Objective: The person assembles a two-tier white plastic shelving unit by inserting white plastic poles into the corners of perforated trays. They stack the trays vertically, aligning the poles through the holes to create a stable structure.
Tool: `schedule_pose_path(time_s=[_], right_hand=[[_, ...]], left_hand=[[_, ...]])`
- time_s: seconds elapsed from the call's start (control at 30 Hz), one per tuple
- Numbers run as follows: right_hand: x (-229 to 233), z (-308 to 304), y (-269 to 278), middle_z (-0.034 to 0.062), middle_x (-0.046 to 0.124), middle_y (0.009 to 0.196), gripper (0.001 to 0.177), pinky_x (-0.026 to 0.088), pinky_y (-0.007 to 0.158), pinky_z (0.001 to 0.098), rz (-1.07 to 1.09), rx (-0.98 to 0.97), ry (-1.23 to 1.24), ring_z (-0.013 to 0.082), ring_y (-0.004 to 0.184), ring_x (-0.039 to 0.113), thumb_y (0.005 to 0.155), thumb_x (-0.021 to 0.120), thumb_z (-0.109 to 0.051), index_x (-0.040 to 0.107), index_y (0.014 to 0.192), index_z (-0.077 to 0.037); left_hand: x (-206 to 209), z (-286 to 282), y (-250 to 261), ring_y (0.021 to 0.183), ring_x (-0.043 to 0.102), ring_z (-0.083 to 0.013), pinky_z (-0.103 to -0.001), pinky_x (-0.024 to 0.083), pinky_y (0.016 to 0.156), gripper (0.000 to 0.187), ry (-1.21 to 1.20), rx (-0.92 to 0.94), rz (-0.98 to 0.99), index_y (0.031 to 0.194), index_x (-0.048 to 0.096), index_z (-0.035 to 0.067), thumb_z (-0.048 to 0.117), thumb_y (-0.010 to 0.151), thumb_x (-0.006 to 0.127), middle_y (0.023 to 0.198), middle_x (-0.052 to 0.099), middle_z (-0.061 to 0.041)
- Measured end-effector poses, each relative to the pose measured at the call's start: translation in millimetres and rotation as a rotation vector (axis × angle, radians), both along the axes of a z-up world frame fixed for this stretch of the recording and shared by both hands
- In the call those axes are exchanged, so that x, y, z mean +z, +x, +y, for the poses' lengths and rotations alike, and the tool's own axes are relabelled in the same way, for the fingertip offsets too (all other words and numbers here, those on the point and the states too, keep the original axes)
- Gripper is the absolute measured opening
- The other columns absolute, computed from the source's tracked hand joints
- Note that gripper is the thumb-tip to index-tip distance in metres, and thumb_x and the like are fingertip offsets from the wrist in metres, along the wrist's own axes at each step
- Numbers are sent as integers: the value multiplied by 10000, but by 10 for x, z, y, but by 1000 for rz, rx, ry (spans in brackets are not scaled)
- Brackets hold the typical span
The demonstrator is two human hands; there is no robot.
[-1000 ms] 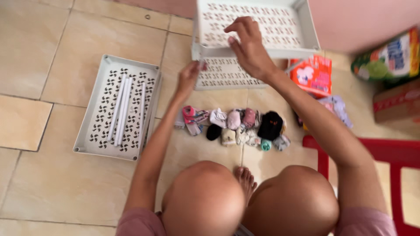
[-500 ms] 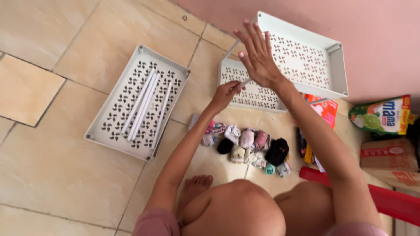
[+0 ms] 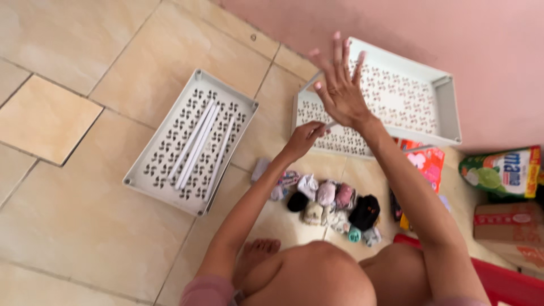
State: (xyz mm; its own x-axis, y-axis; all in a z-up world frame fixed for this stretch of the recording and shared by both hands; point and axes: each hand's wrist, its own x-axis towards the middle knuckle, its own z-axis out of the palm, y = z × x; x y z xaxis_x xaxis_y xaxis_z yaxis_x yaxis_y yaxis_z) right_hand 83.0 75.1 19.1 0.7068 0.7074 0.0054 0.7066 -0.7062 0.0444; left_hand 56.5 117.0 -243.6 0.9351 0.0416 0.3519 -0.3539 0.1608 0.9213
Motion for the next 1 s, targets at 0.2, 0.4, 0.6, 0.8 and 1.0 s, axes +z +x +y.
schedule_pose_path(time_s=[0.2,0.4,0.6,0.8,1.0], right_hand=[[157,-183,237,178,-106,1751,747,-259,1175,658,-54,28,239,377,1566,-225,1113,93,-583,63,1721,-150],[426,-184,169,179,-163,1736,723,-259,1191,604,-107,28,305,321,1550,-265,1149,147,-595,70,1738,-184],[460,-1152,530,216,97,1781,495,37,1315,545,-60,-33,361,361,1649,31,1153,488,-337,471,1613,-155],[-252,-3406,1071,201,518,1350,257,418,1024,446,-136,-362,662,336,1230,473,1158,605,-277,658,1277,-55],[-1451,-4428,906,110,647,1109,520,523,860,418,377,-766,1262,217,968,612,1151,427,-483,618,1270,-15]], left_hand=[[5,-10,-40,872,665,-126,-289,547,812,233,-56,-81,36,1150,696,-6,161,1043,575,1003,749,-55],[-12,-7,-35,925,672,-138,-300,570,880,235,-108,-85,7,1162,684,-10,136,1030,556,1049,740,-63],[271,-24,-275,1064,684,-186,-330,549,922,312,-87,34,67,1268,666,3,228,1063,596,1166,686,-105],[904,-60,-388,1307,554,-317,-413,442,1104,642,-42,411,-25,1482,479,9,467,1054,621,1413,574,-197],[1317,-393,114,1115,627,-334,-414,487,951,876,-289,195,484,1522,227,25,514,903,607,1214,645,-218]])
